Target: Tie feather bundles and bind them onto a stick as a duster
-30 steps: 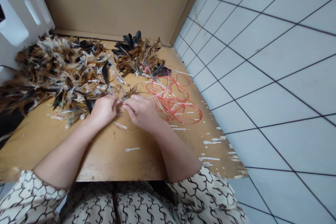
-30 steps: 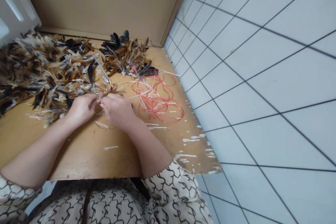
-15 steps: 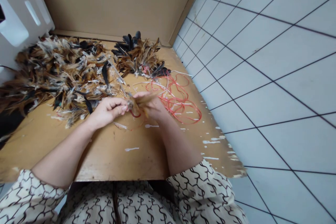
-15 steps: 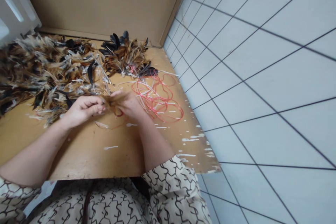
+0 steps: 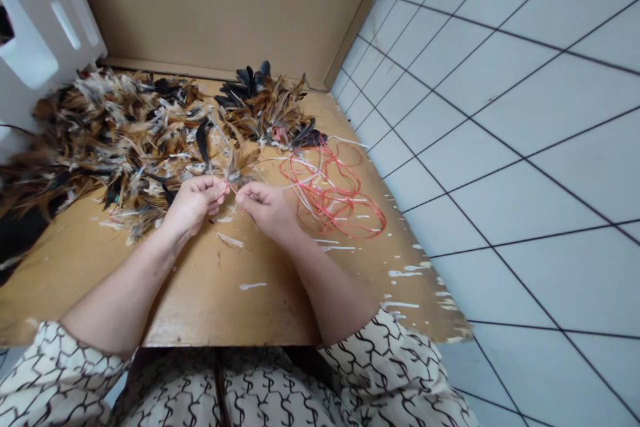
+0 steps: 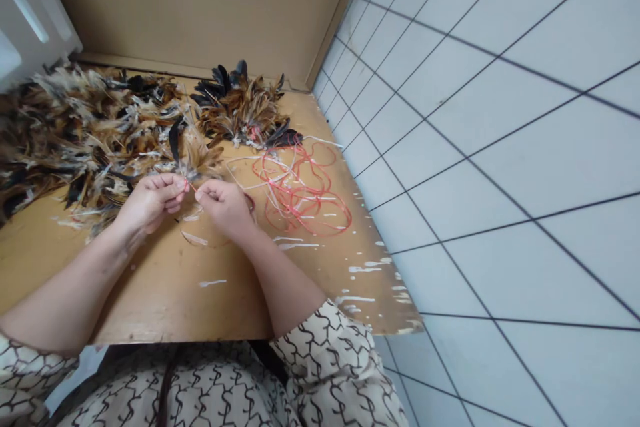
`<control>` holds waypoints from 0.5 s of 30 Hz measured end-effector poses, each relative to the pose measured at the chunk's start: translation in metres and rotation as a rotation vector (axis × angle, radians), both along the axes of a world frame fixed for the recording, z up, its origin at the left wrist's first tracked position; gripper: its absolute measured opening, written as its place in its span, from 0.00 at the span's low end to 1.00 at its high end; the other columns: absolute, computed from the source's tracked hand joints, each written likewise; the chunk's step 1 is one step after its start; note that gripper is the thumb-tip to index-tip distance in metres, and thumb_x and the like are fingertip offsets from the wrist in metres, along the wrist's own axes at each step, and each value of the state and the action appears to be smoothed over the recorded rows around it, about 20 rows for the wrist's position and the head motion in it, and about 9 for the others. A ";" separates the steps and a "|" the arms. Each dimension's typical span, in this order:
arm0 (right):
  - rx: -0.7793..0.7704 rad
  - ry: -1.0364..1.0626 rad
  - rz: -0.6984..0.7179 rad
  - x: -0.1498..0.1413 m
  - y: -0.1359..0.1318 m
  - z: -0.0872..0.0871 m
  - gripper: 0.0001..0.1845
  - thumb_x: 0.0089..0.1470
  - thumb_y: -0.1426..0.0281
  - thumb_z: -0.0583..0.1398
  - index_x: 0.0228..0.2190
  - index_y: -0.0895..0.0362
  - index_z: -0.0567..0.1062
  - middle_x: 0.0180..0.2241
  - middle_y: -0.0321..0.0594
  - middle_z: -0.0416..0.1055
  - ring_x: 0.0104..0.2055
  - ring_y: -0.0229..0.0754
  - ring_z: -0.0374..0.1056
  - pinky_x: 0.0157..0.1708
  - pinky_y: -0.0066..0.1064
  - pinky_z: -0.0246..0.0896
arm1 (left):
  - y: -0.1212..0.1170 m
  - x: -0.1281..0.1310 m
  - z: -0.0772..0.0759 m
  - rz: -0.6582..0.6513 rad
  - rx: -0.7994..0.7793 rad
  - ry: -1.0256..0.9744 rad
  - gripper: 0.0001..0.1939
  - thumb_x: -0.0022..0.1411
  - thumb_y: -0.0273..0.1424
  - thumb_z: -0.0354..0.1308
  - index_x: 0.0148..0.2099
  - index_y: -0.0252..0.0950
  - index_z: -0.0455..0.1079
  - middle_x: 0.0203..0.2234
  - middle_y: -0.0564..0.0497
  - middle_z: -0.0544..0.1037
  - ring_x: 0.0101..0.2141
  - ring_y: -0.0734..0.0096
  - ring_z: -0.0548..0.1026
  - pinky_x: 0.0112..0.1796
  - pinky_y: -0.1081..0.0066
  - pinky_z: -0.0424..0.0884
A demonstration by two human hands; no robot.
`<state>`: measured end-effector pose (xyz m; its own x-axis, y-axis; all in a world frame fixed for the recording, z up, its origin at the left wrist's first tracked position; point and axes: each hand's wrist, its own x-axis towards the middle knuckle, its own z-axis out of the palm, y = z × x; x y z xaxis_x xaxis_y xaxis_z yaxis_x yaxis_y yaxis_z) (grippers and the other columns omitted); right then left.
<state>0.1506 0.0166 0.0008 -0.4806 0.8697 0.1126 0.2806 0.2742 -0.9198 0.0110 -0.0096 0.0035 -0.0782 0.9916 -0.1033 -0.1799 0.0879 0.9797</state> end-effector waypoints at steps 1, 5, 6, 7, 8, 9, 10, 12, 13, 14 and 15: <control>0.123 -0.088 0.012 -0.001 -0.004 0.002 0.09 0.49 0.70 0.52 0.20 0.58 0.64 0.15 0.30 0.57 0.19 0.31 0.51 0.22 0.24 0.47 | 0.000 0.000 -0.001 0.031 0.008 0.108 0.11 0.44 0.36 0.59 0.20 0.34 0.65 0.10 0.58 0.60 0.13 0.83 0.51 0.17 0.76 0.45; 0.513 -0.448 0.121 0.000 -0.013 0.013 0.10 0.50 0.74 0.50 0.23 0.59 0.68 0.22 0.39 0.66 0.26 0.36 0.58 0.28 0.27 0.50 | -0.002 0.000 -0.003 0.067 0.154 0.697 0.07 0.47 0.29 0.53 0.18 0.35 0.64 0.13 0.55 0.64 0.18 0.76 0.60 0.22 0.74 0.54; 0.551 -0.503 0.144 0.002 -0.013 0.015 0.10 0.51 0.74 0.50 0.24 0.59 0.69 0.24 0.40 0.68 0.27 0.37 0.59 0.28 0.28 0.50 | -0.003 0.001 -0.002 0.039 0.197 0.818 0.07 0.46 0.27 0.52 0.18 0.35 0.64 0.14 0.54 0.65 0.20 0.74 0.61 0.24 0.73 0.55; 0.567 -0.536 0.156 0.004 -0.012 0.017 0.10 0.51 0.74 0.50 0.24 0.59 0.70 0.24 0.41 0.68 0.27 0.37 0.60 0.29 0.28 0.50 | -0.004 0.001 -0.001 -0.015 0.234 0.908 0.07 0.45 0.25 0.52 0.18 0.36 0.63 0.15 0.53 0.66 0.21 0.73 0.62 0.25 0.73 0.56; 0.562 -0.548 0.161 0.007 -0.009 0.019 0.10 0.51 0.74 0.51 0.24 0.59 0.70 0.24 0.41 0.68 0.27 0.37 0.60 0.29 0.28 0.50 | -0.004 0.000 0.000 -0.089 0.264 0.961 0.08 0.45 0.24 0.52 0.17 0.36 0.63 0.15 0.53 0.66 0.21 0.73 0.62 0.25 0.73 0.55; 0.538 -0.538 0.159 0.010 -0.006 0.020 0.10 0.51 0.74 0.52 0.23 0.59 0.70 0.23 0.39 0.68 0.27 0.36 0.60 0.28 0.27 0.50 | -0.004 0.000 0.001 -0.176 0.288 0.978 0.09 0.45 0.24 0.52 0.16 0.36 0.62 0.14 0.53 0.66 0.20 0.73 0.61 0.25 0.73 0.55; 0.498 -0.506 0.158 0.013 -0.003 0.021 0.10 0.50 0.74 0.52 0.22 0.59 0.70 0.22 0.38 0.67 0.26 0.35 0.59 0.28 0.26 0.50 | -0.005 -0.001 0.002 -0.267 0.303 0.960 0.09 0.46 0.25 0.52 0.16 0.36 0.62 0.14 0.53 0.65 0.19 0.74 0.61 0.24 0.73 0.55; 0.372 -0.380 0.175 0.020 0.004 0.021 0.09 0.50 0.75 0.54 0.21 0.59 0.70 0.20 0.34 0.65 0.23 0.32 0.58 0.26 0.24 0.51 | -0.006 -0.003 0.005 -0.417 0.299 0.842 0.10 0.48 0.28 0.52 0.17 0.36 0.62 0.13 0.55 0.63 0.18 0.76 0.59 0.23 0.74 0.54; 0.297 -0.300 0.191 0.022 0.007 0.020 0.09 0.49 0.75 0.54 0.21 0.60 0.70 0.18 0.32 0.65 0.22 0.31 0.58 0.24 0.22 0.52 | -0.007 -0.004 0.006 -0.455 0.283 0.754 0.10 0.49 0.30 0.52 0.17 0.35 0.63 0.13 0.55 0.62 0.18 0.77 0.58 0.22 0.75 0.54; 0.236 -0.215 0.195 0.024 0.009 0.018 0.08 0.49 0.74 0.55 0.21 0.60 0.71 0.17 0.31 0.64 0.21 0.30 0.58 0.23 0.21 0.52 | -0.007 -0.005 0.007 -0.464 0.264 0.654 0.11 0.49 0.32 0.53 0.18 0.35 0.63 0.13 0.56 0.62 0.18 0.77 0.58 0.22 0.75 0.53; 0.202 -0.135 0.176 0.024 0.011 0.015 0.09 0.50 0.73 0.55 0.21 0.61 0.71 0.16 0.30 0.63 0.20 0.30 0.57 0.21 0.21 0.53 | -0.008 -0.005 0.008 -0.447 0.242 0.547 0.11 0.49 0.33 0.54 0.19 0.34 0.64 0.13 0.56 0.62 0.18 0.78 0.58 0.21 0.75 0.53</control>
<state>0.1747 0.0275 0.0161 -0.6446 0.7381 0.1994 0.3289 0.5031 -0.7992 0.0061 -0.0178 0.0118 0.3601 0.9310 0.0601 0.3415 -0.1915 0.9202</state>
